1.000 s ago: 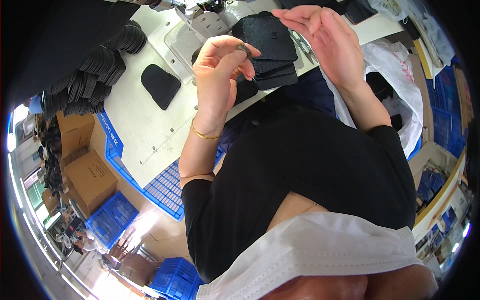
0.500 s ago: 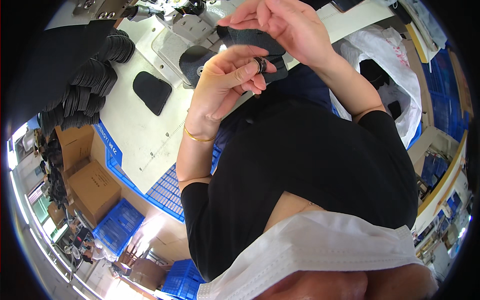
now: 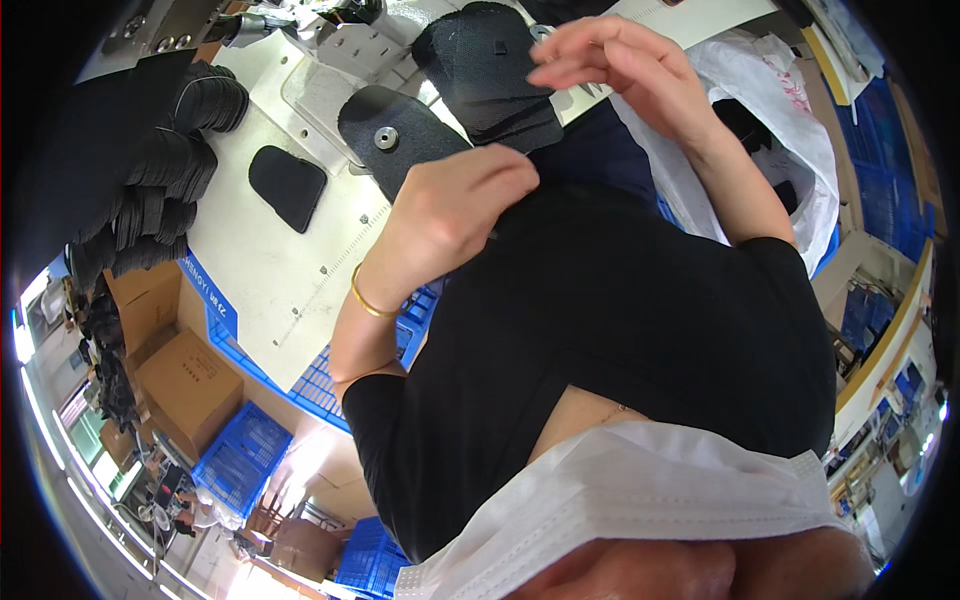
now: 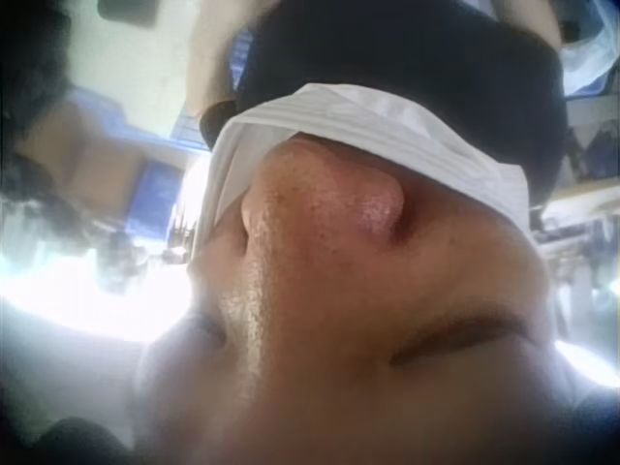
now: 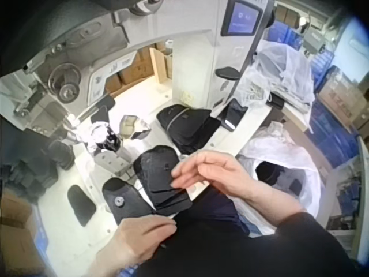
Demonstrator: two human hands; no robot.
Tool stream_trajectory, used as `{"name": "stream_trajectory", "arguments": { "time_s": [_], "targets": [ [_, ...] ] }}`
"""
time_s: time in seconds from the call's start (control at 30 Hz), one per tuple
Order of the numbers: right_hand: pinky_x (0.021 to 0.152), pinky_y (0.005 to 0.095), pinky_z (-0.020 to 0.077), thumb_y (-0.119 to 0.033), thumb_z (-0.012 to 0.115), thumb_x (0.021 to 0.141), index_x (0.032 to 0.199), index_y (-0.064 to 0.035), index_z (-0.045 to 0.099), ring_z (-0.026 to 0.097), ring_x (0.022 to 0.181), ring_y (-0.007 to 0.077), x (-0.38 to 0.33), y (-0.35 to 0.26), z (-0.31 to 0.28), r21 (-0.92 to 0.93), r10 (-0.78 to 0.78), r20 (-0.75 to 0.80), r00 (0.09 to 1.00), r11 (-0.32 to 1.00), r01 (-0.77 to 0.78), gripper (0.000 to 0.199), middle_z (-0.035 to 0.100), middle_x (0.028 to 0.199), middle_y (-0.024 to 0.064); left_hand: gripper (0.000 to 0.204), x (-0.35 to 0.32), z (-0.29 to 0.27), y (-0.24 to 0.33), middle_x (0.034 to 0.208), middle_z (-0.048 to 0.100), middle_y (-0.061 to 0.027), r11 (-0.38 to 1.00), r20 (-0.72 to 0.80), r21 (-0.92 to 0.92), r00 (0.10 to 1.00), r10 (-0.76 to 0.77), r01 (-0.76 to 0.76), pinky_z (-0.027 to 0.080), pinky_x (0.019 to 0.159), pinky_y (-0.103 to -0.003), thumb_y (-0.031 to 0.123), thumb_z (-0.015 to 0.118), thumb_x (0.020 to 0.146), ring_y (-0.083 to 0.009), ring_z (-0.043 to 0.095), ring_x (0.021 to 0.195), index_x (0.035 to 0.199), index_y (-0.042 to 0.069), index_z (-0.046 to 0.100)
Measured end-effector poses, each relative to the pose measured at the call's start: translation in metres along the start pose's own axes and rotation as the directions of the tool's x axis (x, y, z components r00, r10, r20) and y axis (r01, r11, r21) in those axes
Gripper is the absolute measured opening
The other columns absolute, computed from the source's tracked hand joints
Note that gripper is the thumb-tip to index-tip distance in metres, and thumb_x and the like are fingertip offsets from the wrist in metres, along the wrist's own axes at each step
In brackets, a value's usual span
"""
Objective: The person aligns and feeds fabric pieces through a sewing machine to sew them together, threads a bobbin and the sewing machine, and sews additional fabric pieces.
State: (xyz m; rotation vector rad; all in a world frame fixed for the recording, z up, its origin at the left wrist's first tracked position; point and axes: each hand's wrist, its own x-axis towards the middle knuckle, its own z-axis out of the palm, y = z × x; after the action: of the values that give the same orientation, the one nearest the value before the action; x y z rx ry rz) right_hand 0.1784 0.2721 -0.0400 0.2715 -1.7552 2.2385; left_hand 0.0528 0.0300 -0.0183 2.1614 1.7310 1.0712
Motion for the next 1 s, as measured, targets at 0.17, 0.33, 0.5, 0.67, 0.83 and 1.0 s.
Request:
{"name": "stream_trajectory", "arguments": {
  "time_s": [0.17, 0.33, 0.5, 0.67, 0.83, 1.0],
  "targets": [
    [0.088, 0.0359, 0.0526, -0.006, 0.053, 0.094, 0.115, -0.0036, 0.063, 0.065, 0.104, 0.0249, -0.011, 0.008, -0.049, -0.766, 0.014, 0.072, 0.997, 0.641, 0.047, 0.023, 0.064, 0.123, 0.0110, 0.021, -0.011, 0.010, 0.011, 0.085, 0.057, -0.0038, 0.922, 0.195, 0.376, 0.980, 0.024, -0.097, 0.052, 0.062, -0.027, 0.006, 0.064, 0.069, -0.0155, 0.061, 0.075, 0.090, 0.005, 0.060],
    [0.093, 0.0373, 0.0515, -0.002, 0.063, 0.077, 0.117, -0.0072, 0.063, 0.060, 0.115, 0.0269, -0.008, 0.025, -0.052, -0.870, 0.094, 0.487, 0.869, -0.044, 0.492, 0.040, 0.061, 0.128, 0.0081, 0.027, -0.020, 0.017, 0.014, 0.090, 0.055, -0.0053, 0.920, 0.235, 0.381, 0.972, 0.004, -0.096, 0.051, 0.061, -0.029, 0.004, 0.063, 0.069, -0.0177, 0.059, 0.073, 0.096, 0.004, 0.059],
    [0.094, 0.0374, 0.0513, -0.003, 0.063, 0.076, 0.117, -0.0057, 0.062, 0.059, 0.116, 0.0280, -0.015, 0.019, -0.068, -0.832, 0.142, 0.538, 0.831, -0.069, 0.551, 0.041, 0.061, 0.126, 0.0099, 0.028, -0.026, 0.018, 0.014, 0.092, 0.056, -0.0052, 0.913, 0.246, 0.401, 0.969, -0.036, -0.068, 0.051, 0.063, -0.029, 0.004, 0.063, 0.070, -0.0185, 0.060, 0.075, 0.098, 0.004, 0.059],
    [0.088, 0.0359, 0.0500, -0.018, 0.053, 0.092, 0.099, 0.0004, 0.060, 0.063, 0.099, 0.0279, -0.008, -0.004, -0.072, -0.715, 0.358, 0.610, 0.707, -0.136, 0.685, 0.021, 0.062, 0.104, 0.0145, 0.028, -0.026, 0.020, 0.011, 0.093, 0.058, -0.0049, 0.905, 0.222, 0.423, 0.973, -0.061, -0.040, 0.051, 0.063, -0.030, 0.004, 0.062, 0.071, -0.0197, 0.061, 0.076, 0.099, 0.005, 0.059],
    [0.074, 0.0387, 0.0524, -0.018, 0.059, 0.084, 0.107, -0.0006, 0.060, 0.064, 0.088, 0.0287, -0.016, 0.005, -0.083, -0.740, 0.146, 0.657, 0.740, -0.062, 0.669, 0.029, 0.062, 0.098, 0.0140, 0.027, -0.029, 0.023, 0.010, 0.093, 0.060, -0.0048, 0.912, 0.185, 0.410, 0.980, -0.068, -0.013, 0.052, 0.063, -0.031, 0.003, 0.062, 0.071, -0.0193, 0.061, 0.076, 0.098, 0.004, 0.060],
    [0.076, 0.0308, 0.0490, -0.015, 0.055, 0.100, 0.122, -0.0029, 0.059, 0.063, 0.087, 0.0225, -0.053, 0.013, -0.028, -0.898, 0.021, 0.202, 0.979, 0.404, 0.177, 0.025, 0.063, 0.101, 0.0090, 0.027, -0.029, 0.026, 0.009, 0.094, 0.060, -0.0052, 0.917, 0.176, 0.399, 0.981, -0.076, -0.001, 0.052, 0.063, -0.031, 0.003, 0.062, 0.071, -0.0193, 0.062, 0.076, 0.098, 0.003, 0.060]
  ]
}}
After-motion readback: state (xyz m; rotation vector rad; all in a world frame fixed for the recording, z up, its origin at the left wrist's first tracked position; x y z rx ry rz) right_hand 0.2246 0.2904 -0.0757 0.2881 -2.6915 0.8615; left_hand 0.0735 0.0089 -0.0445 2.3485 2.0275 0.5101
